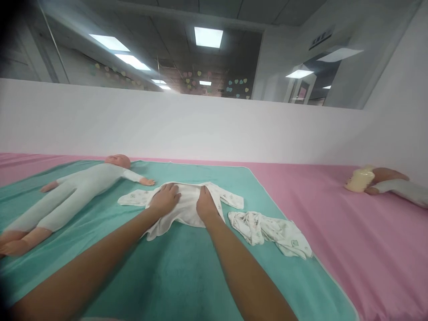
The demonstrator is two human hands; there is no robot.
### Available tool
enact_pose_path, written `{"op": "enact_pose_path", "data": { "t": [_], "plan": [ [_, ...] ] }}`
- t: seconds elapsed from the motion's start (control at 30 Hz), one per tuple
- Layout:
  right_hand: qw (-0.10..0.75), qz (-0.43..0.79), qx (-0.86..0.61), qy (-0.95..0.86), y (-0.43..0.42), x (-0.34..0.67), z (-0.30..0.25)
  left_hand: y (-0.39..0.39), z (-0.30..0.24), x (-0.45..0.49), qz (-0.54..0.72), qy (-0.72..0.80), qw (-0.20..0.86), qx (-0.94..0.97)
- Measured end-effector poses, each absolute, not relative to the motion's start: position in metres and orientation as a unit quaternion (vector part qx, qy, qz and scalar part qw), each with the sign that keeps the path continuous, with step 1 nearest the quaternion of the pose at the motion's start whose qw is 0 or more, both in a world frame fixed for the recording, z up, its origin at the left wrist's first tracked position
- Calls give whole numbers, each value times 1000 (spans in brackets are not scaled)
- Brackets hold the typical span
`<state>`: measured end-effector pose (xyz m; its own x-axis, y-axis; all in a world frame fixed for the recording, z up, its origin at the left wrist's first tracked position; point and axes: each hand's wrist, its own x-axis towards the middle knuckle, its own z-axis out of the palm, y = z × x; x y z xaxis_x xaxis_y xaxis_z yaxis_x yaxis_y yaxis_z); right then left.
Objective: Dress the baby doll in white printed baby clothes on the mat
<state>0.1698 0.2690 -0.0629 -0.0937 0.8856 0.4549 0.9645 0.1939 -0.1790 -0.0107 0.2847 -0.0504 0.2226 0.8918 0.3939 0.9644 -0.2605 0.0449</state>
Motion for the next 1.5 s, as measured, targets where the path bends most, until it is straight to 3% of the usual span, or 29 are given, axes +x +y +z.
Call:
{"op": "enact_pose_path", "data": {
  "t": [0.17, 0.4, 0.57, 0.8, 1.03, 1.17, 1.27, 1.33, 1.4, 1.5],
  "plan": [
    [270, -103, -651, -702, 269, 171, -61, 305, -41, -7, -126, -574, 132, -798],
    [255, 30, -644, -721, 279, 174, -73, 323, -48, -17, -59, -593, 89, -798],
    [241, 94, -625, -737, 282, 175, -78, 317, -57, 10, -75, -616, 52, -782],
    [198, 60, -628, -750, 298, 170, -72, 299, -79, 34, -124, -604, 22, -787],
    [286, 42, -634, -717, 300, 181, -64, 293, -80, 25, -177, -601, -5, -779],
    [453, 201, -557, -667, 297, 180, -62, 293, -79, 23, -198, -601, -5, -774],
    [567, 347, -443, -601, 284, 169, -24, 294, -79, 23, -208, -600, -7, -772],
    [627, 372, -333, -599, 260, 164, 26, 295, -79, 24, -212, -598, -7, -773],
    [632, 340, -207, -665, 224, 166, 83, 296, -78, 25, -214, -593, -10, -776],
    [610, 226, -140, -746, 167, 183, 144, 296, -78, 25, -209, -590, -19, -779]
  ]
}}
